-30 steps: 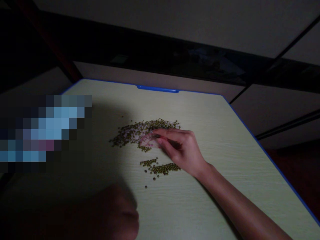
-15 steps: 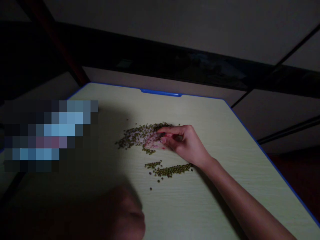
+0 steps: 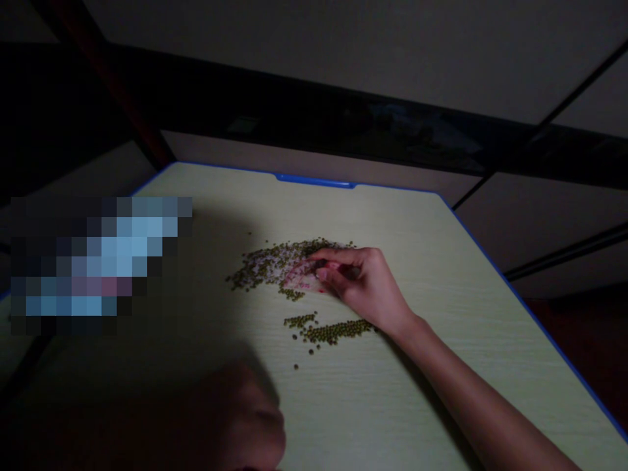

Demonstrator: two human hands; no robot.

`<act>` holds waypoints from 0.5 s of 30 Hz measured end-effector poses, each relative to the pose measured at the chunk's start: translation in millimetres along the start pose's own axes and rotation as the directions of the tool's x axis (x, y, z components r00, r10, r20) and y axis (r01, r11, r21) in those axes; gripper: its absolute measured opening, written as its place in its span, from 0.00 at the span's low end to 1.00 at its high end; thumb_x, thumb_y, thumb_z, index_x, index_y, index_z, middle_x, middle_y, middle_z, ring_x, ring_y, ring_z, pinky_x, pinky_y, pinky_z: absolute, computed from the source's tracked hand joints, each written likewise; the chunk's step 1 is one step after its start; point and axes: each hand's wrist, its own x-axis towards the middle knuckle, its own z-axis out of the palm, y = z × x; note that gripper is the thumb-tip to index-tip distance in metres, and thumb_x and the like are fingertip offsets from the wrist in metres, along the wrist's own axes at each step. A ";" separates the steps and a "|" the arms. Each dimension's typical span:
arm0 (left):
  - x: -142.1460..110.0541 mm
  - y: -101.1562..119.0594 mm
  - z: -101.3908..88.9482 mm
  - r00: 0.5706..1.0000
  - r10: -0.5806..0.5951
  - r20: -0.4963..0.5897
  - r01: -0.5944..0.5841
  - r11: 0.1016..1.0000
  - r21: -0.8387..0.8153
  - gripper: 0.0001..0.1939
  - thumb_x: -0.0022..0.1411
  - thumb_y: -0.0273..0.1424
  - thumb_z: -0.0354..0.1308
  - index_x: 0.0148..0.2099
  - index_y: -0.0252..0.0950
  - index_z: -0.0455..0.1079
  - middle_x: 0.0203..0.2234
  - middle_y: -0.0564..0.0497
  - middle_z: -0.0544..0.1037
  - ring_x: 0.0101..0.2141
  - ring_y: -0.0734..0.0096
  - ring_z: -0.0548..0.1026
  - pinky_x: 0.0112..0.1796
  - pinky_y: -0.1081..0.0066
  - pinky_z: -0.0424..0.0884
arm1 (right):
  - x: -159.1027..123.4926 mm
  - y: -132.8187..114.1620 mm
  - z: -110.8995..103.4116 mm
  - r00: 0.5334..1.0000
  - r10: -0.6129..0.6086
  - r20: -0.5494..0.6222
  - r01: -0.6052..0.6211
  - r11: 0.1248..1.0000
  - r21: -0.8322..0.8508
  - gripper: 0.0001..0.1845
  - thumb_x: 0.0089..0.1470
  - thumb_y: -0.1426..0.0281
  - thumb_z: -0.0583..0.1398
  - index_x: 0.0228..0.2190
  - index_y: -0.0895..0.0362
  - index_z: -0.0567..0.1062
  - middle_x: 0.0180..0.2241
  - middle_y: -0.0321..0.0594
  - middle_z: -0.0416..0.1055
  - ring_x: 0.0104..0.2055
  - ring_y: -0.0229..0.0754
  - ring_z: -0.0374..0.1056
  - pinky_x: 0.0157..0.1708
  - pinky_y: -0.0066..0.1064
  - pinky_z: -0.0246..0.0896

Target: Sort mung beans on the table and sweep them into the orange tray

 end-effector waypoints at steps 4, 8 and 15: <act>-1.2 -2.1 2.9 1.000 -0.002 -0.008 0.002 1.000 0.003 0.11 0.66 0.35 0.51 0.46 0.34 0.68 0.39 0.47 0.73 0.34 0.72 0.73 0.33 0.69 0.74 | -1.3 0.0 0.6 0.999 0.031 -0.024 -0.031 0.999 0.029 0.12 0.43 0.73 0.63 0.33 0.61 0.82 0.20 0.36 0.71 0.20 0.34 0.64 0.22 0.27 0.67; -2.3 -3.1 4.4 1.000 0.000 -0.004 0.000 1.000 0.006 0.12 0.66 0.35 0.51 0.48 0.34 0.67 0.41 0.46 0.73 0.36 0.70 0.73 0.36 0.66 0.74 | -2.7 3.6 0.6 0.998 0.042 -0.047 -0.041 0.999 0.023 0.13 0.44 0.71 0.63 0.34 0.61 0.82 0.20 0.37 0.72 0.21 0.35 0.65 0.21 0.28 0.67; -3.7 -3.6 4.8 1.000 -0.002 -0.008 0.002 1.000 0.011 0.12 0.66 0.35 0.51 0.48 0.35 0.67 0.42 0.46 0.73 0.36 0.70 0.73 0.36 0.66 0.74 | -4.9 6.8 -1.6 0.997 0.023 -0.078 -0.025 0.999 -0.021 0.13 0.44 0.71 0.63 0.35 0.59 0.82 0.20 0.38 0.73 0.19 0.34 0.64 0.18 0.27 0.64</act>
